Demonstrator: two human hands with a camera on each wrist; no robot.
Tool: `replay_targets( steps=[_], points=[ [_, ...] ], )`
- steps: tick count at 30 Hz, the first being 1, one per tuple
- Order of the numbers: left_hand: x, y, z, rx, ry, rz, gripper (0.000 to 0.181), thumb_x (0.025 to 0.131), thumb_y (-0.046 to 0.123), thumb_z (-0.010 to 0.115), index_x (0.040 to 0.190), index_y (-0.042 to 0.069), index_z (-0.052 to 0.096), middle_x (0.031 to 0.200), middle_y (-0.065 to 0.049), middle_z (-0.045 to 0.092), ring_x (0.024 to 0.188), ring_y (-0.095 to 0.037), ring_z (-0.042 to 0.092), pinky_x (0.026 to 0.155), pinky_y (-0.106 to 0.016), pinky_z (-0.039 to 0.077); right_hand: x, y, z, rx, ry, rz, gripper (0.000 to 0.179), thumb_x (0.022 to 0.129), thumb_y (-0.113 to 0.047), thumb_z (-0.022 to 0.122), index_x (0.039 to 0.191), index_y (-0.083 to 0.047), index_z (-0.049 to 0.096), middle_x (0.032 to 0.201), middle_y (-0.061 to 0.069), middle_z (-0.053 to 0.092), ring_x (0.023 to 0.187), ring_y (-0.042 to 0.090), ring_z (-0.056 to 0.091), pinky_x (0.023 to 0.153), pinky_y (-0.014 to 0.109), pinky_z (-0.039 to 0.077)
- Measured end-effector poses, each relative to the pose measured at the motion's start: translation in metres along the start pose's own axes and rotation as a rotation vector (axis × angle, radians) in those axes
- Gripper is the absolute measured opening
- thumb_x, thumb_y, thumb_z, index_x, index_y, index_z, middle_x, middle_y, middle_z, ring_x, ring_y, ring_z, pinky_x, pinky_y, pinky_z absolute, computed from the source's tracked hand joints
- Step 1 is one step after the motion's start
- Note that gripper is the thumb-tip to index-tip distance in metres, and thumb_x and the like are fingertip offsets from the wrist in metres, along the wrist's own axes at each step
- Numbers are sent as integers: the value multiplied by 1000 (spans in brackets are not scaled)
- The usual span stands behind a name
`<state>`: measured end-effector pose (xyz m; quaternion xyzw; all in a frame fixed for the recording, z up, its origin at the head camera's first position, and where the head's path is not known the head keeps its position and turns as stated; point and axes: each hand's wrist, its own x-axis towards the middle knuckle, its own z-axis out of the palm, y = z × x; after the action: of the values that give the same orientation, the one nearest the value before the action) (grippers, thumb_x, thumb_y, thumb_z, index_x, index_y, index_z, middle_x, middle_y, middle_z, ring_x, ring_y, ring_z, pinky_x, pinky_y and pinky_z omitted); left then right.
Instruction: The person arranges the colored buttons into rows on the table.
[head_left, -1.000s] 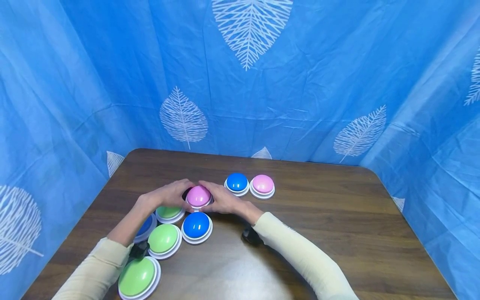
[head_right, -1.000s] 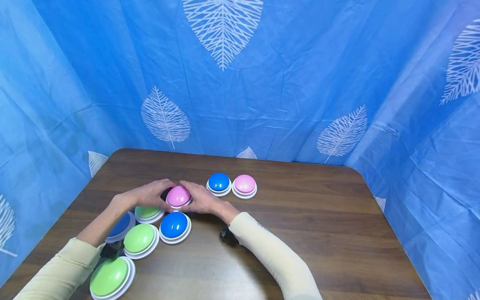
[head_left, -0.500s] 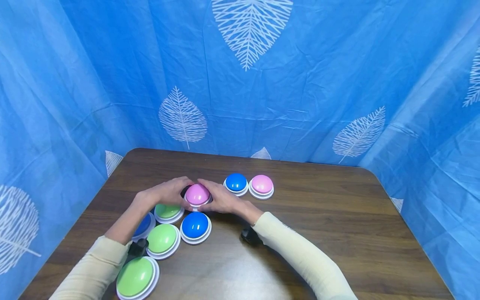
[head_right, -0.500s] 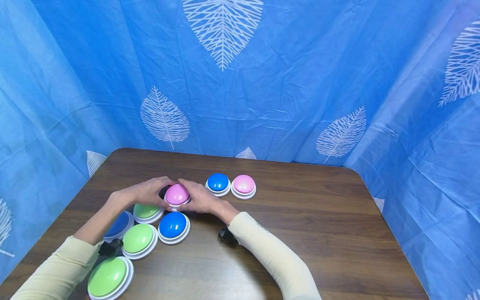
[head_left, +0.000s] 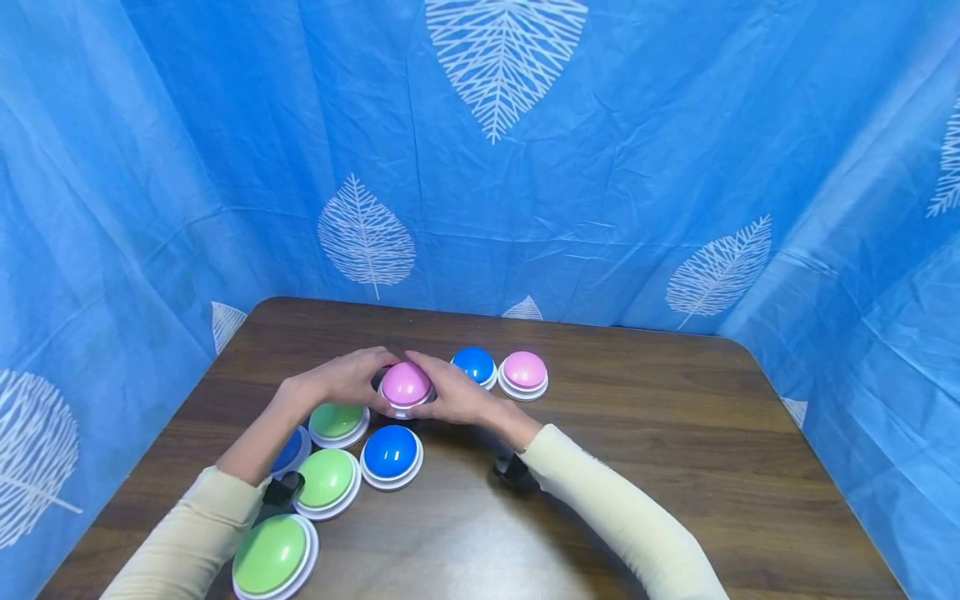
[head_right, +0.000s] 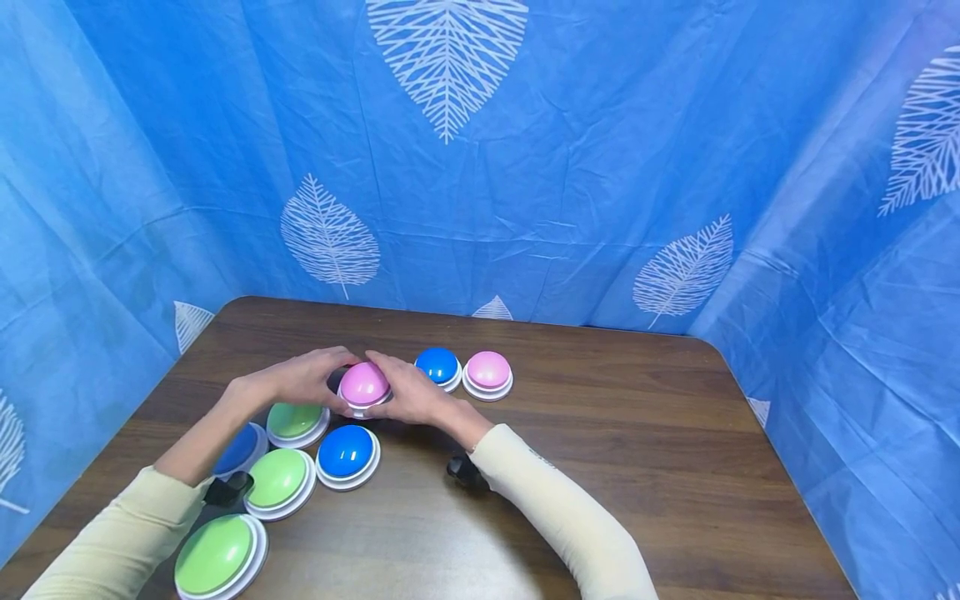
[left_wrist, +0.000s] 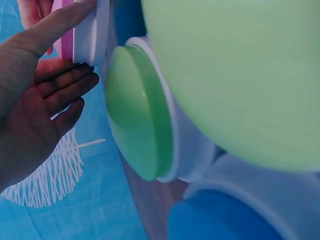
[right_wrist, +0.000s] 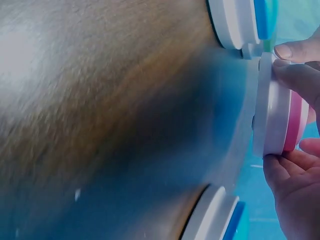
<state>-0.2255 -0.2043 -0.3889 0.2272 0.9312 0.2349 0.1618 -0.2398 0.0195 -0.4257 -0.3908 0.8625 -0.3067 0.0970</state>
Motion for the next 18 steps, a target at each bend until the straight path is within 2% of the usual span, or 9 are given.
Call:
replay_targets(
  steps=[13, 18],
  points=[
    [15, 22, -1, 44, 20, 78, 72, 78, 37, 85, 135, 6, 55, 128, -9, 58, 115, -28, 57, 94, -48, 50, -21, 7, -20, 0, 48, 13, 91, 82, -30, 82, 154, -6, 30, 151, 12, 43, 131, 25, 48, 106, 38, 42],
    [21, 29, 1, 53, 30, 122, 72, 78, 38, 85, 135, 6, 56, 128, -9, 59, 115, -26, 57, 94, -46, 51, -32, 11, -26, -2, 92, -3, 91, 82, -32, 83, 153, -6, 33, 149, 12, 45, 131, 25, 48, 107, 40, 41]
  ],
)
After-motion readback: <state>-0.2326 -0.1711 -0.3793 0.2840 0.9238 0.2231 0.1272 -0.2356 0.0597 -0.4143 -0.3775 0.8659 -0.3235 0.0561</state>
